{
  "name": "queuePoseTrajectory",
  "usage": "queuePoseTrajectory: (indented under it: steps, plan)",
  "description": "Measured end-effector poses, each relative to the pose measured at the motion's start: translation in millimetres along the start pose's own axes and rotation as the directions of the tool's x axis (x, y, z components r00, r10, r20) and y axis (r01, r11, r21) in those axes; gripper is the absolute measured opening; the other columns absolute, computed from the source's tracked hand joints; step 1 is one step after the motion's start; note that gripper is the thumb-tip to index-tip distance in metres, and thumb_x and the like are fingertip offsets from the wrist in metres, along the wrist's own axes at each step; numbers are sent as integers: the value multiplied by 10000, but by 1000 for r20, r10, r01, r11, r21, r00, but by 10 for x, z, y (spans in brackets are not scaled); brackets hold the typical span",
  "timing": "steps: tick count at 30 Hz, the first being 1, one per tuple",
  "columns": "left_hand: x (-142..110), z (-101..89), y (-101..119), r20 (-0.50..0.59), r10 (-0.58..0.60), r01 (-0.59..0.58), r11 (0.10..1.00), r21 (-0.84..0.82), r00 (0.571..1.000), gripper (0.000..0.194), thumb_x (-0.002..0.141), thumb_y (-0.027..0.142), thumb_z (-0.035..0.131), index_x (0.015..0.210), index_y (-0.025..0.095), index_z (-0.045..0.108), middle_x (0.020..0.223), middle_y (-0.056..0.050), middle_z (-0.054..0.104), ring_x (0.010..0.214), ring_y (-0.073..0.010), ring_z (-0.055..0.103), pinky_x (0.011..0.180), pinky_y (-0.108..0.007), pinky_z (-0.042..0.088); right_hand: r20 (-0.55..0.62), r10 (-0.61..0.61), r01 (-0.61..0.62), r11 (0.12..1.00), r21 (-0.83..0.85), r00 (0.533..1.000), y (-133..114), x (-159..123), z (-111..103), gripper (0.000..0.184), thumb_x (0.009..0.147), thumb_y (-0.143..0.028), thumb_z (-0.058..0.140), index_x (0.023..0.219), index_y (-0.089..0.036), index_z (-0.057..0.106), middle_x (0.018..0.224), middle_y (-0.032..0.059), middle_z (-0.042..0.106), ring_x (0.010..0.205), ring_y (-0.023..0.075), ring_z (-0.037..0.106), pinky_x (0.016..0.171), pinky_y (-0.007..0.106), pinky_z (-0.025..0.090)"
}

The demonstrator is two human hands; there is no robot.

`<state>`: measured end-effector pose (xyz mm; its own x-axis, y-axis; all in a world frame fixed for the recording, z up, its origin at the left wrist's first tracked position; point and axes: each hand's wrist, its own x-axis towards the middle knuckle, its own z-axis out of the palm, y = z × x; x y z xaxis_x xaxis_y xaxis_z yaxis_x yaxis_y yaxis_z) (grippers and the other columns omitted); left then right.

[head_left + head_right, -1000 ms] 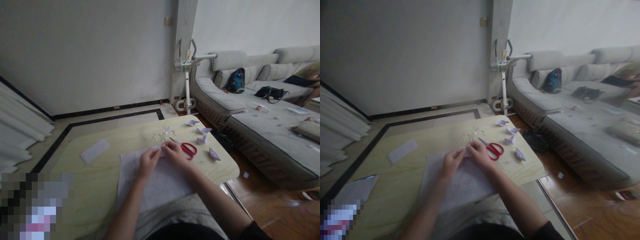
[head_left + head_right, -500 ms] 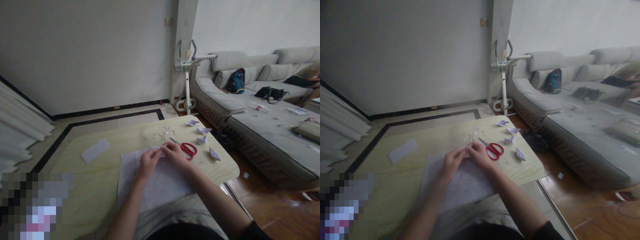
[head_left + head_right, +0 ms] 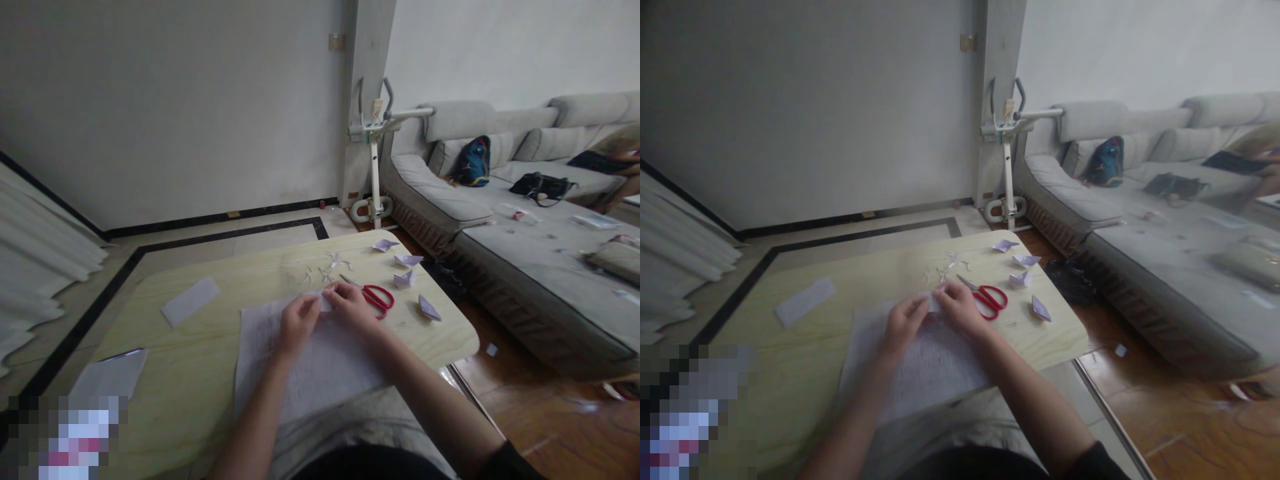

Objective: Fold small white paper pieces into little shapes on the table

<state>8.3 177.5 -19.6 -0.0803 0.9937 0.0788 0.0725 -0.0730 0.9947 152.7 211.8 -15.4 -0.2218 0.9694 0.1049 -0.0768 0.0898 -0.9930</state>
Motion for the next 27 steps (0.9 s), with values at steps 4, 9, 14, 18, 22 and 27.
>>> queuePoseTrajectory:
  steps: [4,9,14,18,22,27]
  plan:
    - [13,-1,-22,-12,37,-37,999,22,999,223,776,362,635,823,151,691,782,-32,698,738,-175,652,644,-238,520,44,-4,3,1000,11,999,-14,-5,23,218,768,-373,659,755,-157,633,691,-1,608,641,135,540,631,249,410]
    - [37,-16,-29,-11,-8,8,1000,-28,1000,229,765,360,637,823,143,686,769,-37,696,677,-169,650,577,-241,529,62,24,-23,1000,-12,998,-12,-17,40,223,784,-374,646,758,-153,628,691,-6,598,635,128,532,618,242,403]
    - [32,-48,-12,-79,6,-6,1000,5,997,224,766,368,645,774,145,659,703,-17,667,625,-152,639,567,-232,521,17,33,-32,997,-77,999,19,-23,58,263,772,-371,656,654,-166,541,588,-49,472,552,98,439,523,217,333]
    - [22,-46,-4,-74,-4,4,1000,1,997,242,773,386,639,744,146,642,675,-3,644,602,-140,621,557,-222,514,20,34,-33,997,-71,999,24,-17,64,270,778,-375,643,646,-167,534,587,-47,472,547,96,432,513,214,329]
    - [24,-14,-36,-62,-1,-1,1000,-29,998,274,783,413,631,839,147,663,780,-28,679,675,-157,643,589,-234,527,16,24,-23,996,-81,1000,8,-16,61,258,785,-362,631,646,-159,555,589,-40,491,540,95,437,512,215,332]
    - [33,-1,-12,-87,-25,21,999,-47,996,286,755,412,655,841,140,681,787,-36,693,670,-165,651,592,-243,535,-14,15,-16,993,-113,1000,12,-20,71,251,791,-355,623,647,-155,575,585,-32,511,531,97,438,491,214,324]
